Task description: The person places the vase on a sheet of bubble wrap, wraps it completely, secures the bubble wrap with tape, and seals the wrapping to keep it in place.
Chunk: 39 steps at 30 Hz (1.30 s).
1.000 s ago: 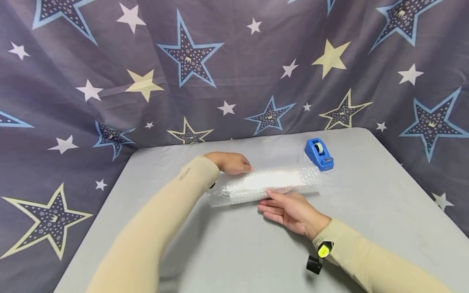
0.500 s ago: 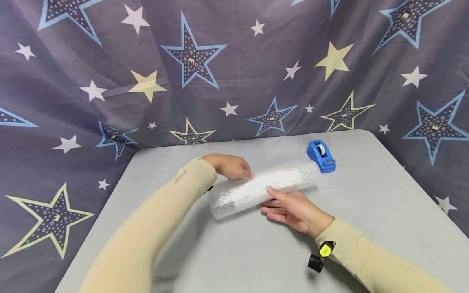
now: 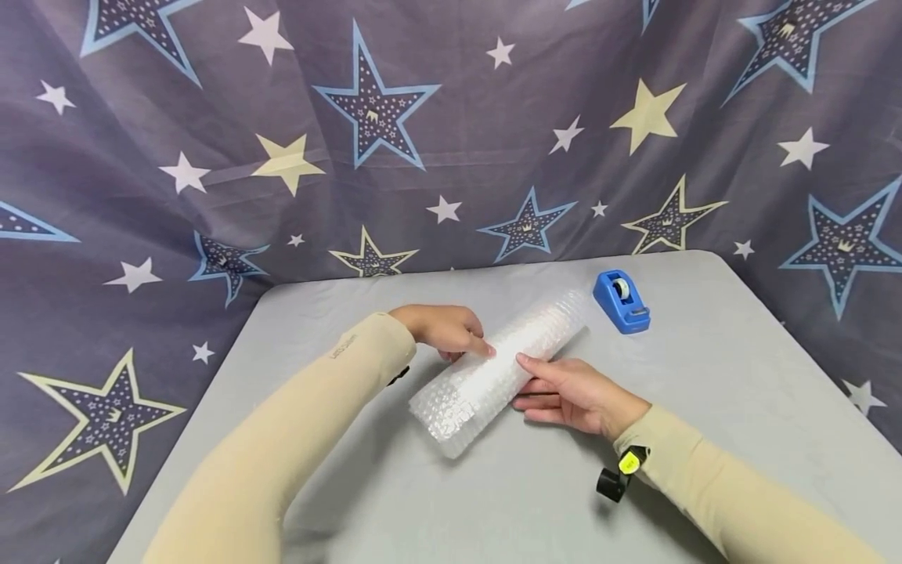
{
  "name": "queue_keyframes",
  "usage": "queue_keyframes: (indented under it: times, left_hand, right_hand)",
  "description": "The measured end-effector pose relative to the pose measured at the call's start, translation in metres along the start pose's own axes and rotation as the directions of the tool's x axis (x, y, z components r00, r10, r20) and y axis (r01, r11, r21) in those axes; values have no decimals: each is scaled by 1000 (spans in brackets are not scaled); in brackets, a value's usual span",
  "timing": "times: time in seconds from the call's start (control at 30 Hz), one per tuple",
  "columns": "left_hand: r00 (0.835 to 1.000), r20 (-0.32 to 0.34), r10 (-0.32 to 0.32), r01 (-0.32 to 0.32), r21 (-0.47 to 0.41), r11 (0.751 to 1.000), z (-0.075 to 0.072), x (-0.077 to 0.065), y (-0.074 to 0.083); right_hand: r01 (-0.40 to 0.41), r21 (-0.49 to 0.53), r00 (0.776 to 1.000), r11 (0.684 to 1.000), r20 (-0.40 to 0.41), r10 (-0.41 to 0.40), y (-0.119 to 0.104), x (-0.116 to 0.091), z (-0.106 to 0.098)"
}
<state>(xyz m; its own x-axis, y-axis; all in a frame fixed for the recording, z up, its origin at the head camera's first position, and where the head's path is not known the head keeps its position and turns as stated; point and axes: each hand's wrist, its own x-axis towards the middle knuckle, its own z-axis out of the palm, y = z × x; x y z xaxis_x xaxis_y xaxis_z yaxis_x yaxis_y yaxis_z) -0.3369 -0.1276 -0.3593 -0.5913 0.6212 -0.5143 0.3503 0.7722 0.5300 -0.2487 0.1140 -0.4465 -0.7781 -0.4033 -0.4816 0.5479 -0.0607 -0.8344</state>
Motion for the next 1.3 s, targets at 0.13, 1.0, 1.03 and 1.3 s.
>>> queue_keyframes:
  times: [0.13, 1.0, 1.03, 1.3]
  left_hand:
    - [1000, -20, -6, 4, -73, 997, 9, -2, -5]
    - [944, -259, -205, 76, -432, 899, 73, -24, 6]
    - [944, -256, -206, 75, -443, 894, 74, -24, 6]
    - [943, -249, -220, 64, -514, 855, 79, -22, 2]
  right_hand:
    - [-6, -36, 1000, 999, 1, 6, -4, 1, 0]
    - [2, -273, 998, 962, 56, 14, -17, 5, -9]
    - [0, -280, 998, 960, 55, 15, -17, 5, -9]
    - [5, -334, 999, 943, 49, 12, -19, 5, -11]
